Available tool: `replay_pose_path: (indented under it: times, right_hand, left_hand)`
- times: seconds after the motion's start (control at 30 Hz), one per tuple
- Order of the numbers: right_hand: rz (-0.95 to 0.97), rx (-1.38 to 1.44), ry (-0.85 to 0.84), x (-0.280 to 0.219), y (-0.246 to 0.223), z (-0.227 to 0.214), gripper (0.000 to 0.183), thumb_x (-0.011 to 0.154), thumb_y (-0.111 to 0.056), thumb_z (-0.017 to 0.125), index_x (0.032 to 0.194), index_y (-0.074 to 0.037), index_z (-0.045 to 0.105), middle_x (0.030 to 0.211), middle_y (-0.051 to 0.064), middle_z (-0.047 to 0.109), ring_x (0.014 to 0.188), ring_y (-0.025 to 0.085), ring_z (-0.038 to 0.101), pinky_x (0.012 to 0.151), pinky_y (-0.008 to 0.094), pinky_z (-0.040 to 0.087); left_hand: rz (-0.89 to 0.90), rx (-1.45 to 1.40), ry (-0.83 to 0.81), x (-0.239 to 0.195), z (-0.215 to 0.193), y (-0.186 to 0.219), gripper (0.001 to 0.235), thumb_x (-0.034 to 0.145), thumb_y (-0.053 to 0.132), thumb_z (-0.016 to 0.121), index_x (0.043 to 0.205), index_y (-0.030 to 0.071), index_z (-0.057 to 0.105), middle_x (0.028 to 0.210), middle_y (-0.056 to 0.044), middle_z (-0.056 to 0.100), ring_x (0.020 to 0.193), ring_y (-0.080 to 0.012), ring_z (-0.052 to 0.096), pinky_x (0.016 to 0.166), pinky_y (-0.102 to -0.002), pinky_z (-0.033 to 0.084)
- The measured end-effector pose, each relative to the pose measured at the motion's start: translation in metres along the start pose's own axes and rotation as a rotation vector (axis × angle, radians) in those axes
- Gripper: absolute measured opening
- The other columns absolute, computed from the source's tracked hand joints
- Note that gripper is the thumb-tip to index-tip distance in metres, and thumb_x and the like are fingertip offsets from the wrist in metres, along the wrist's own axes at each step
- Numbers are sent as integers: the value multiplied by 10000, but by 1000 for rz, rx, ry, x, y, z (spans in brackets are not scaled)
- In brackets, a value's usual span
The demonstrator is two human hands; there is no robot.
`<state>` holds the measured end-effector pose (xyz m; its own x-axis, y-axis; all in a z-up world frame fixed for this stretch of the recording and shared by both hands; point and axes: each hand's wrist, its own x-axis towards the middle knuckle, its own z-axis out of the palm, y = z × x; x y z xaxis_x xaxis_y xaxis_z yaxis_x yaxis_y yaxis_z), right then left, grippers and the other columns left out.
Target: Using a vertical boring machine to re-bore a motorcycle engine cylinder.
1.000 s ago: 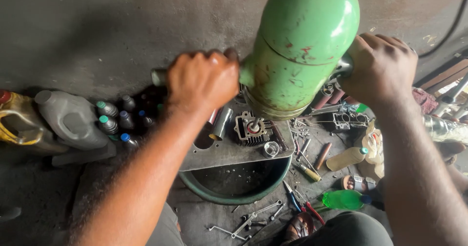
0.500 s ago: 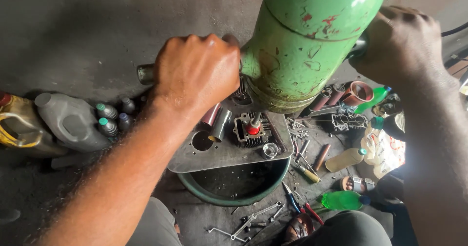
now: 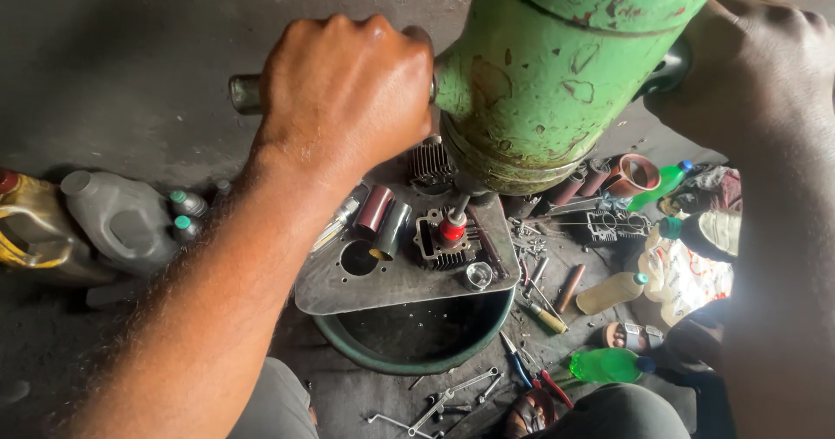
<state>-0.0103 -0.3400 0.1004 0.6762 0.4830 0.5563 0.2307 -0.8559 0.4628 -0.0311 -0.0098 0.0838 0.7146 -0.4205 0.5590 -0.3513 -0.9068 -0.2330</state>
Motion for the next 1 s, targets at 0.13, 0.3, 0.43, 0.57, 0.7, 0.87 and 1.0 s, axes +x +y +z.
replay_pose_path:
  times: [0.13,0.3,0.43,0.57,0.7,0.87,1.0]
  right_hand:
    - [-30,43,120,-11,5,9,267,869,-315,837,965,-111,694,896,60,702,823,223,726,781,380,597]
    - [-10,26,156,-20,-7,5,248,845,-224,834,1010,-133,673,922,29,702,866,201,723,816,361,591]
    - [67,9,107,-19,-26,-8,315,706,-165,852,978,-148,695,903,22,703,864,235,726,747,400,566]
    - [67,-47,135,-27,-28,7,229,768,-163,839,934,-160,681,895,-17,704,885,190,731,777,386,567]
    - [61,-42,132,-31,-29,18,188,856,-174,832,937,-166,662,886,-31,703,871,147,725,838,375,582]
    - [85,-20,91,-29,-36,20,230,789,-158,842,956,-167,683,873,-14,712,894,172,734,811,381,600]
    - [87,-4,91,-31,-40,23,194,835,-152,833,952,-168,679,874,-16,709,894,163,732,815,374,600]
  left_hand:
    - [36,92,205,2,16,-10,56,718,162,748,759,125,756,574,-115,691,458,-224,689,374,-368,515]
    - [76,90,195,4,41,-21,78,838,35,689,855,72,755,564,-116,671,425,-195,662,320,-367,475]
    - [120,123,362,2,47,-23,124,681,159,767,800,136,740,583,-63,664,473,-178,669,375,-348,496]
    - [120,71,327,-2,54,-22,223,654,256,838,800,120,737,585,-74,674,491,-204,683,381,-371,508]
    - [122,79,269,-5,63,-22,238,682,245,837,854,101,758,560,-78,674,456,-181,673,352,-354,503]
    - [113,54,221,-9,70,-19,177,722,222,819,824,93,753,577,-91,682,449,-189,666,351,-357,492]
    - [129,55,194,-13,78,-17,207,771,247,809,862,66,765,532,-84,663,405,-162,642,305,-330,463]
